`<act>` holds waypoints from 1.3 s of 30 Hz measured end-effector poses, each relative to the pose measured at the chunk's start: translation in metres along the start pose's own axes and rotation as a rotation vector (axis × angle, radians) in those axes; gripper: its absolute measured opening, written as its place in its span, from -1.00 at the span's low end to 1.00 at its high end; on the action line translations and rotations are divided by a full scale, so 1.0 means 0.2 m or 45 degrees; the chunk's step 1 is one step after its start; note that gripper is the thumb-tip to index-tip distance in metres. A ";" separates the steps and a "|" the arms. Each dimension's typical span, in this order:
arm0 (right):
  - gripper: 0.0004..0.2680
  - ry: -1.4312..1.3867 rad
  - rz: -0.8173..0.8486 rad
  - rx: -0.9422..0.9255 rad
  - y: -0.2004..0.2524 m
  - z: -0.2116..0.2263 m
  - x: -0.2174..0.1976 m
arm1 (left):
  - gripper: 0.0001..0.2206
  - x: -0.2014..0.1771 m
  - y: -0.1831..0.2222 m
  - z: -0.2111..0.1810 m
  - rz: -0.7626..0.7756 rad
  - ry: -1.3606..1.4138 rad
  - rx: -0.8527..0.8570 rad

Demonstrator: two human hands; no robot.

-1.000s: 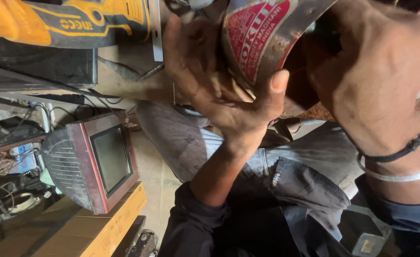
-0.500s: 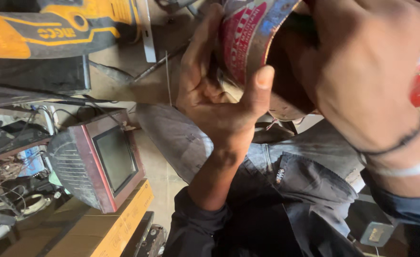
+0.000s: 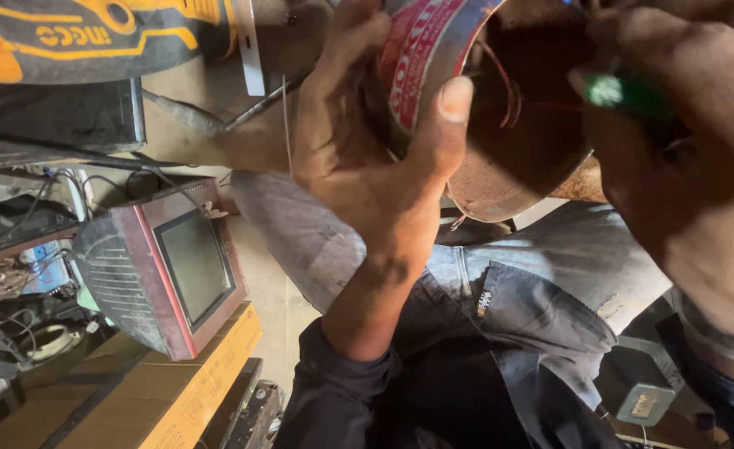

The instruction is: The person sits on the floor and uses a screwdriver to adjust wires and components inside a cylindrical electric motor housing. They repeatedly tighten and loosen screws on the internal terminals while manipulating the wires.

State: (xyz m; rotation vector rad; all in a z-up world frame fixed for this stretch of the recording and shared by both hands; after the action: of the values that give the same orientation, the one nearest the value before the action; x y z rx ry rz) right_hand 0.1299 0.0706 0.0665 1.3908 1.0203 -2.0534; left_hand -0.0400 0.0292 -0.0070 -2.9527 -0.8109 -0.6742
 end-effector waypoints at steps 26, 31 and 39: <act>-0.81 -0.453 0.333 0.228 0.01 -0.06 0.17 | -0.23 -0.11 -0.05 0.11 0.282 -0.470 -0.077; -0.77 -0.064 0.450 -0.256 -0.10 0.03 0.02 | -0.09 -0.10 -0.02 0.07 0.340 -0.376 -0.328; -0.84 -0.209 0.379 -0.113 -0.16 0.03 -0.04 | 0.06 0.02 0.01 -0.06 0.224 -0.204 -0.190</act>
State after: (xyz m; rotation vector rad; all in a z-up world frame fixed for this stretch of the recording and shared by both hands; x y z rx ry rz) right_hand 0.1061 0.0853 0.0863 1.2241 0.7737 -1.8456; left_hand -0.0406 0.0290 0.0059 -3.1971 -0.5181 -0.5150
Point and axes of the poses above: each hand's wrist, its own y-axis away from the middle knuckle, its own x-axis out of the palm, z = x × y, the point moved 5 cm from there along -y, towards the middle knuckle, and after that the axes turned 15 degrees about -x, right-handed, at the moved point
